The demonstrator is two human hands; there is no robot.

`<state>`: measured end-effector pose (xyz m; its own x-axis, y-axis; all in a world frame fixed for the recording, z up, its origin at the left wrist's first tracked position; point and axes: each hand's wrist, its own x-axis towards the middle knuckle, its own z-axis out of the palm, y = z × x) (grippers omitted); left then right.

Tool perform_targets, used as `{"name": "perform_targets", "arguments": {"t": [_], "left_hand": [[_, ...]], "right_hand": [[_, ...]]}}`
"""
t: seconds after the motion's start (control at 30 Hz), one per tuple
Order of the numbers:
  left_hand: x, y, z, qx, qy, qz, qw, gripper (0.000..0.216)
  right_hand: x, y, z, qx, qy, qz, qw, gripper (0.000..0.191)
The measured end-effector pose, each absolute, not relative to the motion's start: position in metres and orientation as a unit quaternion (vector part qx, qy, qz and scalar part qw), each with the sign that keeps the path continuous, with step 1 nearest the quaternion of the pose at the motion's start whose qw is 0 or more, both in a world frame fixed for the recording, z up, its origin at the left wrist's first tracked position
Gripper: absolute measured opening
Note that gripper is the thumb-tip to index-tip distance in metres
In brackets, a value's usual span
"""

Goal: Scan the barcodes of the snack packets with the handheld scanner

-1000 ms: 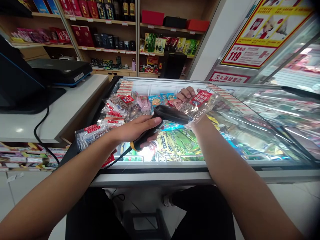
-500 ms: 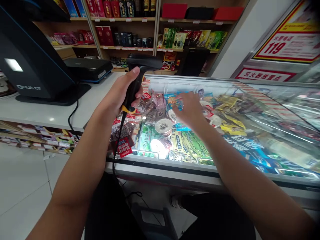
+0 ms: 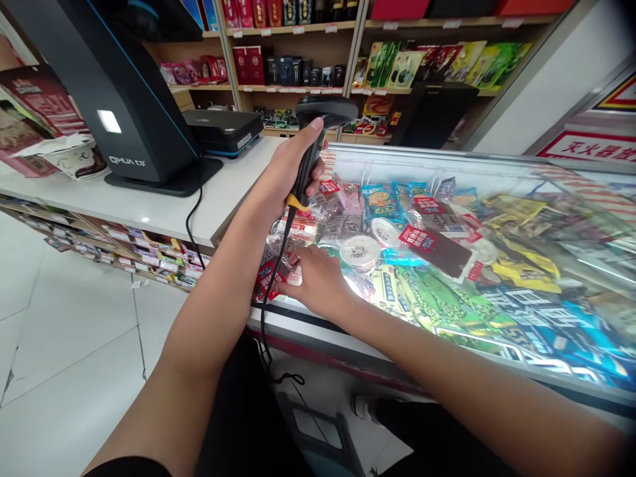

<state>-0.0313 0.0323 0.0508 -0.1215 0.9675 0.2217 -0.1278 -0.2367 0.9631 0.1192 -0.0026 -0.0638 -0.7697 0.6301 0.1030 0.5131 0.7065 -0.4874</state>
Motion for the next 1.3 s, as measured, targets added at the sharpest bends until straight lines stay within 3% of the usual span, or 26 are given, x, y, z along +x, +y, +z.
{"name": "perform_targets", "arguments": {"t": [0.13,0.27,0.33,0.47,0.6,0.77,0.87,1.3], "left_hand": [[-0.030,0.029,0.051,0.505,0.441,0.604,0.431,0.034],[-0.026,0.025,0.055,0.503,0.455,0.599,0.425,0.033],[-0.023,0.023,0.058,0.503,0.453,0.609,0.413,0.034],[-0.021,0.018,0.060,0.549,0.444,0.585,0.398,0.037],[-0.026,0.019,0.054,0.646,0.474,0.453,0.390,0.036],[-0.028,0.026,0.045,0.763,0.470,0.219,0.387,0.039],[-0.022,0.028,0.041,0.781,0.472,0.141,0.384,0.043],[-0.008,0.030,0.042,0.813,0.474,0.132,0.311,0.044]], "right_hand": [[0.122,0.005,-0.059,-0.302,-0.902,0.275,0.138,0.030],[0.136,0.027,-0.041,-0.305,-0.817,0.456,0.178,0.020],[0.148,0.049,-0.031,-0.334,-0.759,0.506,0.238,0.020],[0.175,0.109,-0.020,-0.363,-0.678,0.491,0.409,0.022],[0.208,0.165,-0.018,-0.376,-0.615,0.466,0.513,0.022],[0.250,0.193,-0.020,-0.412,-0.629,0.414,0.513,0.021],[0.263,0.196,-0.016,-0.433,-0.609,0.416,0.518,0.015],[0.264,0.193,-0.006,-0.440,-0.594,0.419,0.527,0.009]]}}
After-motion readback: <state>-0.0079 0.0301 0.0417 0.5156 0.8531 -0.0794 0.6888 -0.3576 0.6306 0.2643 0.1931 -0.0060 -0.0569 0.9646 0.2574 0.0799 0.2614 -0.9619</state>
